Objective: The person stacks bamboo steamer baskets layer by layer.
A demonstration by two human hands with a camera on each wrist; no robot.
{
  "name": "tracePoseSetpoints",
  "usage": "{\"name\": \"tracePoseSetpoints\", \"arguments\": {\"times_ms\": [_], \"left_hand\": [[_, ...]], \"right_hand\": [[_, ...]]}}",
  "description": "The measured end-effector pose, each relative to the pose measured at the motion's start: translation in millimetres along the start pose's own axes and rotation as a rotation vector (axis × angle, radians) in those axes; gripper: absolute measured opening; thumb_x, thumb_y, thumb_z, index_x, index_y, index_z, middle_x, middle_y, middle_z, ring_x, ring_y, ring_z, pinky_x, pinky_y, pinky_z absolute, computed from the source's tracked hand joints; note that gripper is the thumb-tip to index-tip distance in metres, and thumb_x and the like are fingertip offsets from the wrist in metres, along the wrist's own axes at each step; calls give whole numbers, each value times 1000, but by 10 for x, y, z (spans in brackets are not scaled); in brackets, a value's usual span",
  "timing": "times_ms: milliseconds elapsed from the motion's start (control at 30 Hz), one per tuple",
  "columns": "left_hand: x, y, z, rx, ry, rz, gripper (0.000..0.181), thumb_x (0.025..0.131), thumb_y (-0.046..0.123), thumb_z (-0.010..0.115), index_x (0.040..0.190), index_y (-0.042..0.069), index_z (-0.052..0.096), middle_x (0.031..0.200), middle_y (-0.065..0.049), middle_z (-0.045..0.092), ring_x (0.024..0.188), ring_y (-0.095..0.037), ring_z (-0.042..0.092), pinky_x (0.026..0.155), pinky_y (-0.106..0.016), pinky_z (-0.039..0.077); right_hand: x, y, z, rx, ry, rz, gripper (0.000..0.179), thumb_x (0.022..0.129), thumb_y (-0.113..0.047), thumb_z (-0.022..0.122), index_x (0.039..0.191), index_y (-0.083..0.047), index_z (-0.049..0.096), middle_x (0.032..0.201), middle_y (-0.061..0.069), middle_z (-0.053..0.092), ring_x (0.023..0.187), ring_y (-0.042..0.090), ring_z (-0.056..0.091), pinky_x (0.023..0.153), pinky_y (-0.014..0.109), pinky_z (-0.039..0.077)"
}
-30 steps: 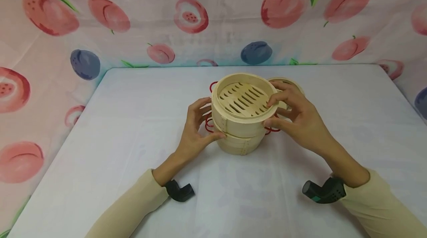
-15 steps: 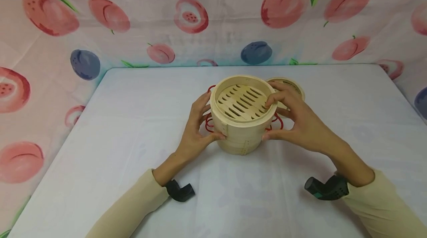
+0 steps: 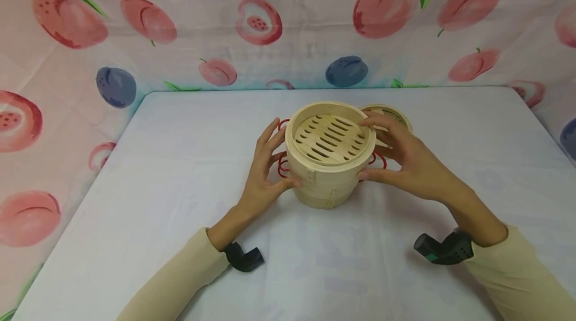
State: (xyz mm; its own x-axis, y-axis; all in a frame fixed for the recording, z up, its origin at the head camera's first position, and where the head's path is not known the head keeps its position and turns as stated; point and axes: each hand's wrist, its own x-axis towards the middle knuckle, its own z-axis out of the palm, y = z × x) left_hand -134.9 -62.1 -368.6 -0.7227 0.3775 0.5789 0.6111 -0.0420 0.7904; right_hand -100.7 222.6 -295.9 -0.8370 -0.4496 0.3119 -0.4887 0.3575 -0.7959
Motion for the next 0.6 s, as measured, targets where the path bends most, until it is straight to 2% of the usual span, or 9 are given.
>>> {"name": "tracePoseSetpoints", "arguments": {"times_ms": [133,400,600], "left_hand": [[-2,-3,-5,9,-5,-8,93,78,53,70,149,8,30,158,-4,14,136,-26,32,98,-44,42],[6,17,1,22,1,8,88,83,47,68,150,8,27,158,-2,15,125,-27,37,97,-43,42],[8,19,5,37,17,57,82,85,44,67,148,8,31,154,-12,19,126,-30,36,96,-43,42]], "right_hand": [[-2,34,-29,30,-6,-7,93,71,8,79,147,-13,31,149,4,29,131,28,42,97,21,42],[7,68,-65,113,-16,-37,86,75,14,73,147,-8,32,148,10,31,131,25,42,95,23,44],[1,83,-78,118,1,-15,82,77,14,72,147,-8,35,145,10,34,127,21,47,93,22,45]]}}
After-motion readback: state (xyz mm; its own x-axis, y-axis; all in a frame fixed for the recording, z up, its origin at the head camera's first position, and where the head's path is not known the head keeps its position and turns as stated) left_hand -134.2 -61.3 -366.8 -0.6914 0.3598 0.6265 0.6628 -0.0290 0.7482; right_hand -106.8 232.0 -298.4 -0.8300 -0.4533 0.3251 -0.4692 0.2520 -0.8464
